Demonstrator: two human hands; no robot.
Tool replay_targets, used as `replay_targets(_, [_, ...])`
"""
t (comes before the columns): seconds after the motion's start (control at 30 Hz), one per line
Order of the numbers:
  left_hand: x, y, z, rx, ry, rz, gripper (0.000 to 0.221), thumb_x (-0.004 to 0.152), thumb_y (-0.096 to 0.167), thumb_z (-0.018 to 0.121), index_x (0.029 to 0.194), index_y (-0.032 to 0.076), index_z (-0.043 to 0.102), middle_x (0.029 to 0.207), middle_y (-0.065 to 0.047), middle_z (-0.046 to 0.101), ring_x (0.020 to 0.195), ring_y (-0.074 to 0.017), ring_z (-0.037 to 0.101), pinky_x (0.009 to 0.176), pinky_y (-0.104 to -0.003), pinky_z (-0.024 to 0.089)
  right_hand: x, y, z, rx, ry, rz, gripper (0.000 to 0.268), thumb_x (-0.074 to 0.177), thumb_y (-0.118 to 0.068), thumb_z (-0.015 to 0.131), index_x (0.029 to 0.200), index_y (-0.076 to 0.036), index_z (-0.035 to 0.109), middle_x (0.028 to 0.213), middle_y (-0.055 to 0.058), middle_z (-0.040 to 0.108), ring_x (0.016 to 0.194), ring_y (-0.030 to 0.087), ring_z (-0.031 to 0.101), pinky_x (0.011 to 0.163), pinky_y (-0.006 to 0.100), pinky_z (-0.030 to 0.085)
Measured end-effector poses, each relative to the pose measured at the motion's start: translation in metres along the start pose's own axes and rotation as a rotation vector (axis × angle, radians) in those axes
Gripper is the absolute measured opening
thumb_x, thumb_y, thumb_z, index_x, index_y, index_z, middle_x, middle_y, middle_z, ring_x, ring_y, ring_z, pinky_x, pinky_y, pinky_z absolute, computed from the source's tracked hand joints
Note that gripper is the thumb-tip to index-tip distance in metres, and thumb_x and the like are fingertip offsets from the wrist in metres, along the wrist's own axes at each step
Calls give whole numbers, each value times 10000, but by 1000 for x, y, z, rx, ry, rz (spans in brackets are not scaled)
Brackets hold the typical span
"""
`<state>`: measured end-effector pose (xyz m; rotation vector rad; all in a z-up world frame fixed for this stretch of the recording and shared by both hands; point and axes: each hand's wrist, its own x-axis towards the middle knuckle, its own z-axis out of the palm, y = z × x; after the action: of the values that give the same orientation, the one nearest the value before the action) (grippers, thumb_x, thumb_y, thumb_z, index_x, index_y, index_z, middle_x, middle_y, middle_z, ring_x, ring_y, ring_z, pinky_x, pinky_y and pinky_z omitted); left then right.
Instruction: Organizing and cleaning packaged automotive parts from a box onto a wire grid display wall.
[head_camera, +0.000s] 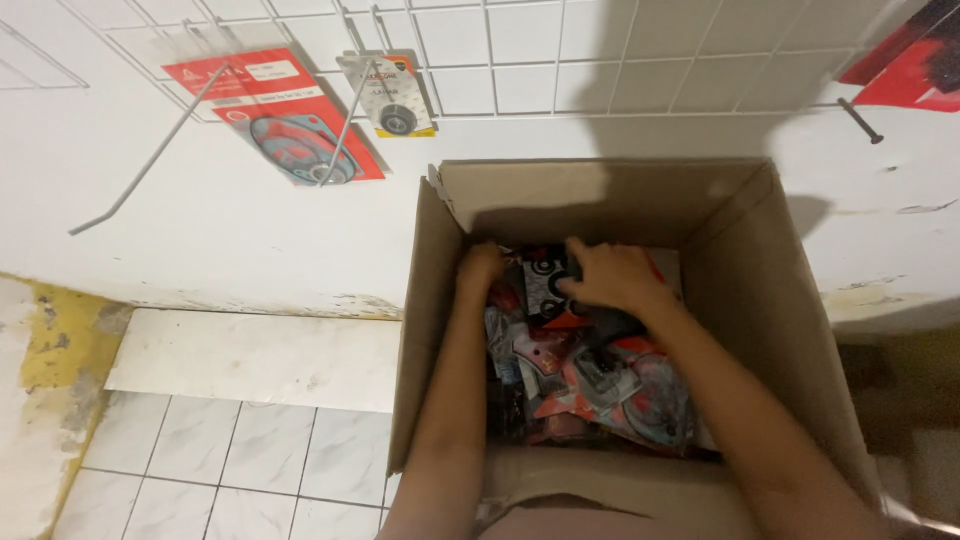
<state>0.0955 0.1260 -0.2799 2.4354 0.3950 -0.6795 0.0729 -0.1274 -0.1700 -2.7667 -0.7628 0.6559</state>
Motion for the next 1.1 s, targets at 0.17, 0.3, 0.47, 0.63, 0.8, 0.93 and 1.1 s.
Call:
replay_targets(0.17, [4, -3, 2, 17, 58, 46, 391, 945, 88, 583, 1273, -115, 649, 1202, -324, 695, 1163, -445, 674, 925, -538, 591, -16, -51, 9, -148, -78, -118, 699, 845, -514, 739, 1409, -119, 616, 1357, 232, 652, 1165, 423, 680, 898, 539, 594])
replay_targets(0.3, [2, -1, -6, -22, 87, 85, 404, 942, 56, 585, 1287, -152, 604, 1201, -360, 677, 1163, -474, 664, 940, -549, 582, 4, -30, 43, -222, -22, -170, 756, 804, -554, 771, 1406, -125, 613, 1354, 214, 643, 1105, 409, 701, 827, 561, 606])
replay_targets(0.47, [23, -5, -9, 34, 24, 33, 467, 908, 59, 650, 1325, -140, 582, 1162, -350, 687, 1113, -467, 682, 885, -561, 604, -4, -12, 13, -118, 11, -109, 579, 884, -444, 697, 1349, -100, 673, 1116, 201, 765, 970, 368, 757, 751, 493, 629])
replay_targets(0.63, [18, -6, -11, 64, -72, 68, 446, 924, 108, 597, 1308, -117, 623, 1205, -327, 686, 1147, -460, 669, 901, -562, 590, -36, 7, -48, -120, 2, 52, 572, 877, -335, 667, 1404, -115, 650, 1128, 202, 776, 965, 378, 761, 749, 492, 627])
replay_targets(0.8, [-41, 33, -45, 188, -143, 106, 475, 976, 203, 511, 1318, -98, 644, 1250, -314, 688, 1177, -449, 666, 926, -574, 578, -48, -1, -56, -163, -16, 123, 560, 843, -321, 666, 1370, -131, 683, 1062, 160, 800, 873, 321, 776, 667, 438, 626])
replay_targets(0.93, [-70, 66, -50, 265, 156, 235, 354, 846, 103, 642, 1120, -116, 690, 888, -274, 730, 806, -435, 734, 610, -547, 610, -47, -5, -53, -236, 36, 88, 488, 805, -310, 675, 1254, -128, 738, 881, 126, 795, 719, 273, 750, 565, 380, 597])
replay_targets(1.1, [-81, 105, -9, 309, 190, 340, 243, 891, 114, 636, 995, -68, 758, 838, -241, 748, 819, -424, 756, 629, -524, 622, -68, -18, -81, -157, 26, 97, 526, 839, -256, 633, 1334, -86, 693, 861, 143, 794, 689, 278, 730, 559, 360, 572])
